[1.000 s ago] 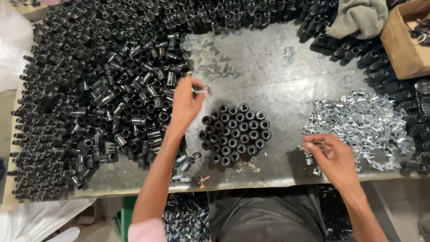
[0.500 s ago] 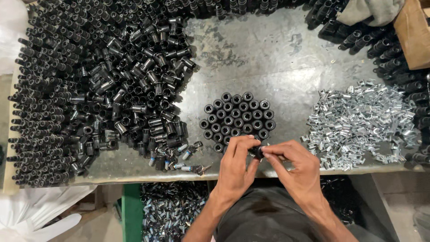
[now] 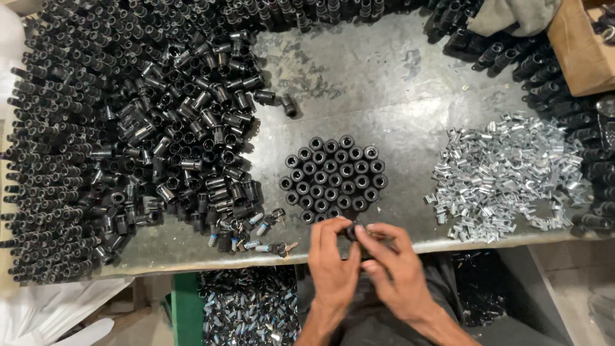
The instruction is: The person repeatedly picks up a black cylindrical lock body and a small metal key, inserts the key into the cylinder, and places the assembled unit into a growing stack on the table. The person continues this assembly cycle throughout the clip.
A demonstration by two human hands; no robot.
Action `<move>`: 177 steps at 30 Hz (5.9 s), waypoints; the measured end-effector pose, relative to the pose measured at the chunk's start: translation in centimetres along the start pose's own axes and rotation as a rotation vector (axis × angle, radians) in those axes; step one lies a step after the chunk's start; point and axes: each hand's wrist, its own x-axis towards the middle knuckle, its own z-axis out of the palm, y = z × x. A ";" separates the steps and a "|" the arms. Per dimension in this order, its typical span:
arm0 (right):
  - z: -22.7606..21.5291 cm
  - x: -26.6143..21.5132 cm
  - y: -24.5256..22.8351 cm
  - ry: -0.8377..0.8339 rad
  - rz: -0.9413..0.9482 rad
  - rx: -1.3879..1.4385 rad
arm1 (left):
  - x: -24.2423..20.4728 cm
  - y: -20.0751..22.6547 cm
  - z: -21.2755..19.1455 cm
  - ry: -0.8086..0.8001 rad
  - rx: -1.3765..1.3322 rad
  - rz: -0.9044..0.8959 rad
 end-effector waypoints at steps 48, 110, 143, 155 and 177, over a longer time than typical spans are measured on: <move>-2.9 5.7 4.1 0.054 0.144 0.492 | 12.4 -5.5 0.0 -0.309 0.019 0.312; 19.3 22.3 4.5 -0.541 -0.397 -0.715 | 5.2 -7.3 -8.8 0.236 -0.097 -0.237; -2.1 5.4 2.9 -0.110 -0.135 -0.284 | 6.6 -7.5 -8.8 0.042 0.122 -0.034; -7.0 7.6 12.5 -0.117 0.004 -0.888 | 20.6 -15.5 -7.1 -0.177 0.373 0.287; -5.0 7.7 8.7 -0.155 0.207 -0.007 | 5.7 -0.5 -3.8 -0.335 -0.217 0.049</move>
